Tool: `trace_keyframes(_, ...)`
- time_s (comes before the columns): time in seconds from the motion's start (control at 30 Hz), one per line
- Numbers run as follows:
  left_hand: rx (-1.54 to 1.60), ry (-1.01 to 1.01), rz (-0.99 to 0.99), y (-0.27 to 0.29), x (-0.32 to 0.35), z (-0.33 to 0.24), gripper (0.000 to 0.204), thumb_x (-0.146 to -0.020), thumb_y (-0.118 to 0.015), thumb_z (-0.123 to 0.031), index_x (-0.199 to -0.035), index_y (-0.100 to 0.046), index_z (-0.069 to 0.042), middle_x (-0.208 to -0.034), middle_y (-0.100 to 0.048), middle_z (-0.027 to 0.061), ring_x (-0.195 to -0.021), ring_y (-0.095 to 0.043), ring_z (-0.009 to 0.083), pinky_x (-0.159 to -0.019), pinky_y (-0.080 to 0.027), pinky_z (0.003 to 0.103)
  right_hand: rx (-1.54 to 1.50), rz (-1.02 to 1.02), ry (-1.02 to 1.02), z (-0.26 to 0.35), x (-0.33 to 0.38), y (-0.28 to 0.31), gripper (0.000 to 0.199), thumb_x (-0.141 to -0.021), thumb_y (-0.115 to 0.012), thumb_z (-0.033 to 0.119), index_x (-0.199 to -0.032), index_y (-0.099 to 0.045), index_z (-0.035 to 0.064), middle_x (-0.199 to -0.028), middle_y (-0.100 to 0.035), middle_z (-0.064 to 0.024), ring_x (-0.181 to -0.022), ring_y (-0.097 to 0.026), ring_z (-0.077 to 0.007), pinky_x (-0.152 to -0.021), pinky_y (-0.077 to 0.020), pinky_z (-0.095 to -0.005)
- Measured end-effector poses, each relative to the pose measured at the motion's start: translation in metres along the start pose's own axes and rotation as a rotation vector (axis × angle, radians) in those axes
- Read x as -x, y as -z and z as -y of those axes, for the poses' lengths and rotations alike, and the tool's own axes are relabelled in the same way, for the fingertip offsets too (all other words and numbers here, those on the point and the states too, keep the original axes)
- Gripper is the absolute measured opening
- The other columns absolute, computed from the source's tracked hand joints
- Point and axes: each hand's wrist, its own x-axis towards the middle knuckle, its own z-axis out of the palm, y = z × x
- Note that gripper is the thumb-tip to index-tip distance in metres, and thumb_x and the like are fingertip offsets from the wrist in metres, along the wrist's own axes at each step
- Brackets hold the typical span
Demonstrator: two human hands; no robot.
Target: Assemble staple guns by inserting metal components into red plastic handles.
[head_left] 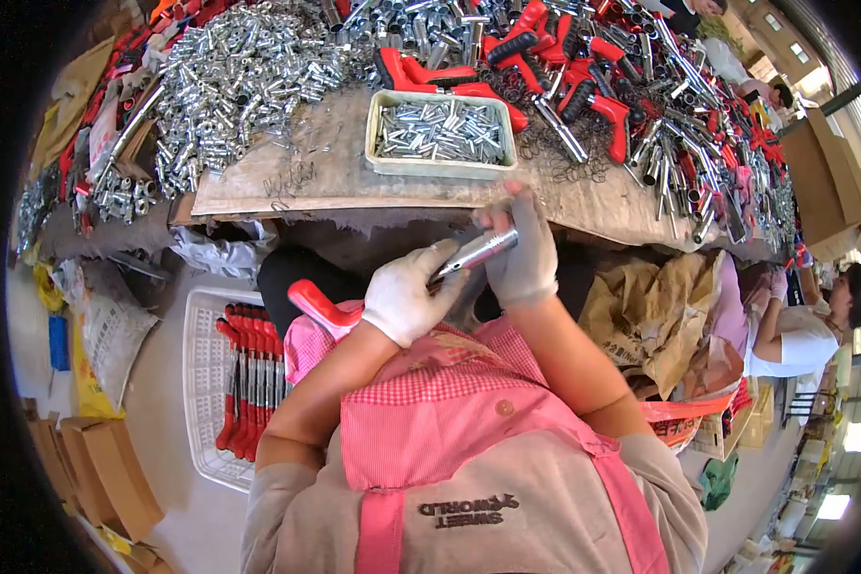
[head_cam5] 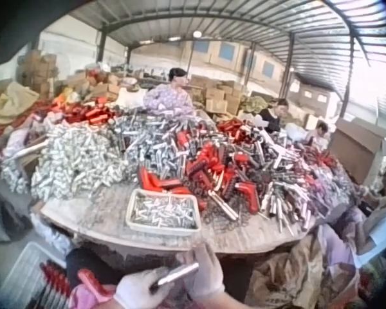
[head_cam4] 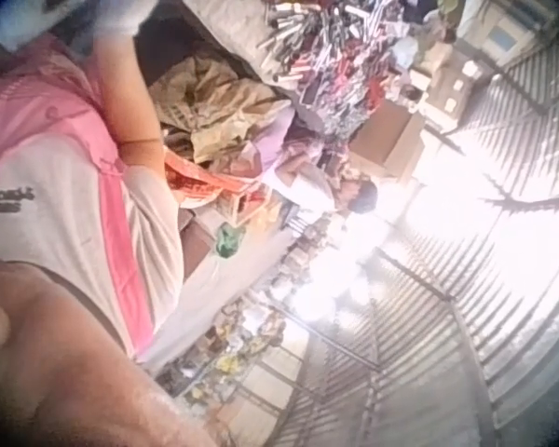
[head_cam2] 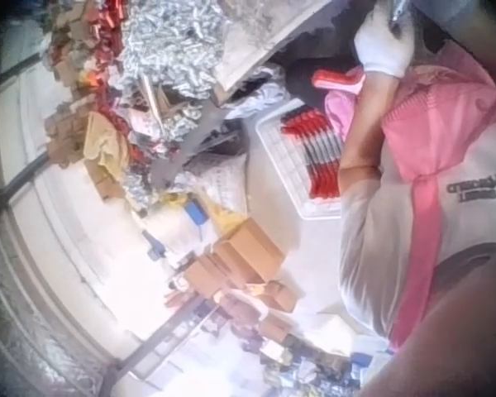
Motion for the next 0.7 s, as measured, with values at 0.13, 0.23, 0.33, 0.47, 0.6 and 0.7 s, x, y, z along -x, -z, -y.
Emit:
trace_keyframes(0.13, 0.955, 0.128, -0.188, 0.028, -0.009, -0.002, 0.031, -0.088, -0.056, -0.022, -0.112, -0.045, -0.006, -0.081, -0.056, 0.0046, -0.070, -0.056, 0.0149, -0.058, -0.043, 0.027, 0.814, 0.738, 0.025, -0.029, 0.022, 0.053, 0.090, -0.071, -0.075, 0.018, -0.141, -0.022, 0.0032, -0.136, -0.040, -0.0162, -0.109, -0.054, -0.0238, -0.088, -0.0445, -0.0328)
trace_keyframes(0.23, 1.540, 0.125, -0.671, 0.075, -0.030, -0.004, 0.044, -0.093, -0.048, -0.025, -0.131, -0.036, -0.006, -0.091, -0.054, 0.0066, -0.089, -0.055, 0.0169, -0.085, -0.046, 0.036, 1.116, 0.758, 0.041, 0.010, 0.059, 0.043, 0.077, -0.068, -0.076, 0.018, -0.133, -0.038, -0.0008, -0.113, -0.058, -0.0214, -0.102, -0.061, -0.0274, -0.088, -0.0466, -0.0352)
trace_keyframes(0.33, 1.631, 0.295, -0.685, 0.085, -0.025, 0.051, 0.038, -0.089, -0.057, -0.019, -0.121, -0.044, -0.002, -0.066, -0.043, 0.0005, -0.060, -0.048, 0.0140, -0.095, -0.045, 0.040, 1.235, 0.779, 0.177, 0.040, 0.064, 0.052, 0.062, -0.068, -0.075, 0.016, -0.121, -0.050, -0.0015, -0.105, -0.062, -0.0201, -0.096, -0.063, -0.0328, -0.083, -0.0489, -0.0361)
trace_keyframes(0.47, 1.786, 0.599, -0.690, 0.032, -0.023, 0.054, 0.016, -0.085, -0.058, -0.008, -0.098, -0.050, -0.004, -0.061, -0.038, -0.0009, -0.054, -0.044, 0.0135, -0.090, -0.048, 0.043, 1.108, 0.468, -0.062, 0.027, 0.076, 0.042, 0.053, -0.073, -0.074, 0.017, -0.118, -0.052, -0.0008, -0.100, -0.064, -0.0190, -0.093, -0.065, -0.0276, -0.081, -0.0499, -0.0329)
trace_keyframes(0.6, 1.750, 0.976, -0.809, -0.008, -0.014, 0.099, 0.014, -0.086, -0.056, -0.012, -0.092, -0.048, -0.003, -0.065, -0.043, 0.0029, -0.056, -0.047, 0.0152, -0.088, -0.051, 0.042, 1.325, 0.628, -0.015, 0.046, 0.056, 0.056, 0.050, -0.073, -0.073, 0.021, -0.114, -0.054, -0.0001, -0.097, -0.064, -0.0199, -0.092, -0.064, -0.0307, -0.079, -0.0502, -0.0341)
trace_keyframes(0.7, 1.847, 1.259, -0.619, -0.100, -0.014, 0.174, 0.020, -0.092, -0.044, -0.025, -0.088, -0.054, -0.009, -0.089, -0.060, 0.0103, -0.088, -0.058, 0.0250, -0.084, -0.047, 0.038, 1.558, 0.544, -0.108, -0.006, 0.050, 0.086, 0.048, -0.074, -0.072, 0.023, -0.113, -0.055, 0.0001, -0.091, -0.065, -0.0207, -0.085, -0.066, -0.0272, -0.075, -0.0509, -0.0342)
